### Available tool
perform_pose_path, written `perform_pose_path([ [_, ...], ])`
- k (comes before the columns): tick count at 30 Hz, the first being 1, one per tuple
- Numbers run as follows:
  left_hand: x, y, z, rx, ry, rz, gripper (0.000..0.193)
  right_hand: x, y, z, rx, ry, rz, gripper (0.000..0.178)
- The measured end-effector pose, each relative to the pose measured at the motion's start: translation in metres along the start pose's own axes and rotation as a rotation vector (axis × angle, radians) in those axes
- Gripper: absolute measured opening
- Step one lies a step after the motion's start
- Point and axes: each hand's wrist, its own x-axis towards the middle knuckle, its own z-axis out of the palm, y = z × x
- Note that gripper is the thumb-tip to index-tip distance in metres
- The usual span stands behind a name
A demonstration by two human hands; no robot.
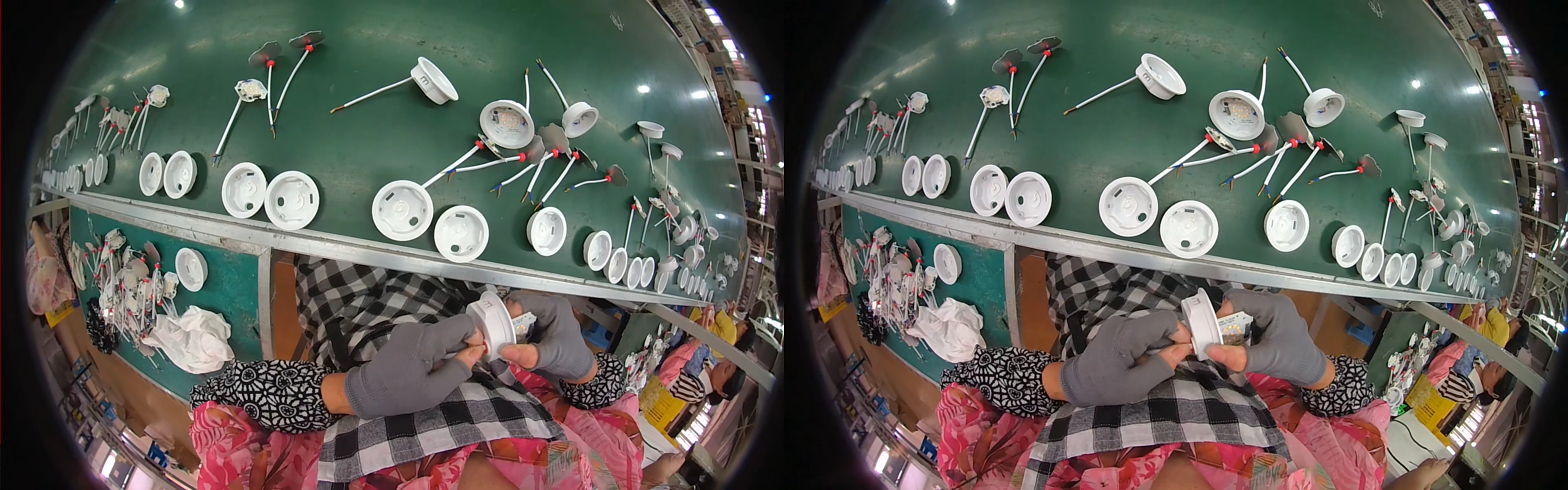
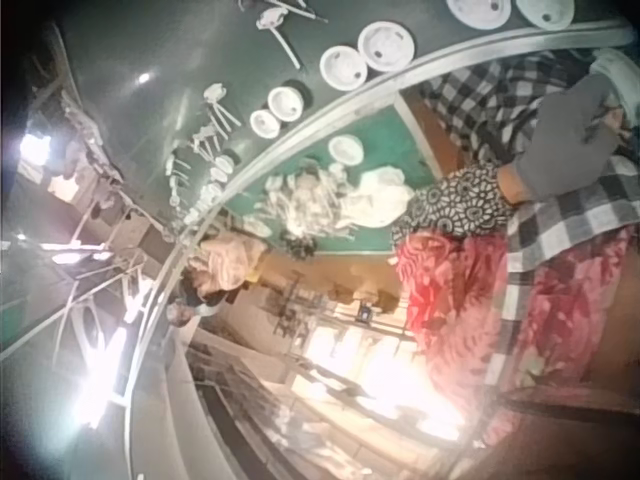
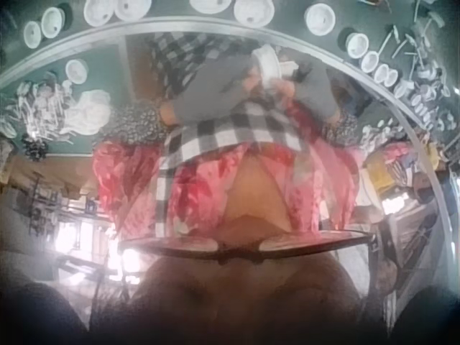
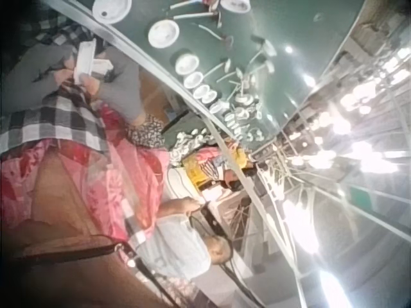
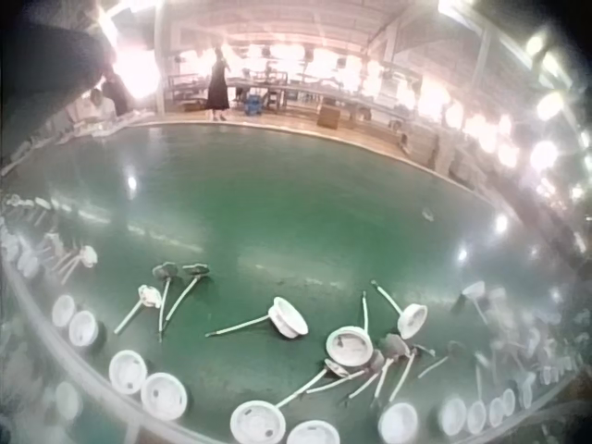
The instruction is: The person assembles small circular LED lights by inserting the LED circuit boards into the plastic housings, threading the wires through, snapping the components into place by hand, and placing the assembled units onto the conveyor.
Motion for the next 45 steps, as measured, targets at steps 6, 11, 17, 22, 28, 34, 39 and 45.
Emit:
perform_pose_path([
  [6, -0.002, 0.009, -0.005, 0.105, -0.043, -0.051, 0.017, 0.007, -0.031, 0.002, -0.411, 0.055, -0.291, 0.052],
  [11, -0.004, 0.008, -0.003, 0.11, -0.057, -0.045, 0.018, 0.011, -0.059, 0.001, -1.046, -0.12, -0.53, 0.071],
  [17, -0.004, 0.008, -0.008, 0.142, -0.099, -0.022, 0.018, 0.02, -0.06, 0.01, -1.357, -0.315, -0.568, 0.073],
  [22, -0.011, -0.001, -0.009, 0.052, -0.083, 0.127, 0.016, 0.016, -0.044, 0.005, -0.908, -0.314, -0.448, 0.059],
  [28, -0.014, -0.002, -0.009, -0.049, -0.138, -0.038, 0.013, 0.027, -0.027, 0.005, -0.585, -0.362, -0.361, 0.048],
  [34, -0.015, -0.005, -0.011, -0.11, -0.165, -0.114, 0.012, 0.035, -0.021, 0.003, -0.545, -0.432, -0.356, 0.048],
  [39, -0.008, -0.001, -0.018, 0.022, -0.032, -0.051, 0.011, 0.031, -0.034, 0.012, -0.692, -0.237, -0.323, 0.047],
  [45, -0.008, -0.005, -0.028, 0.144, -0.059, -0.158, 0.016, 0.033, -0.041, 0.019, -0.974, -0.151, -0.368, 0.068],
])
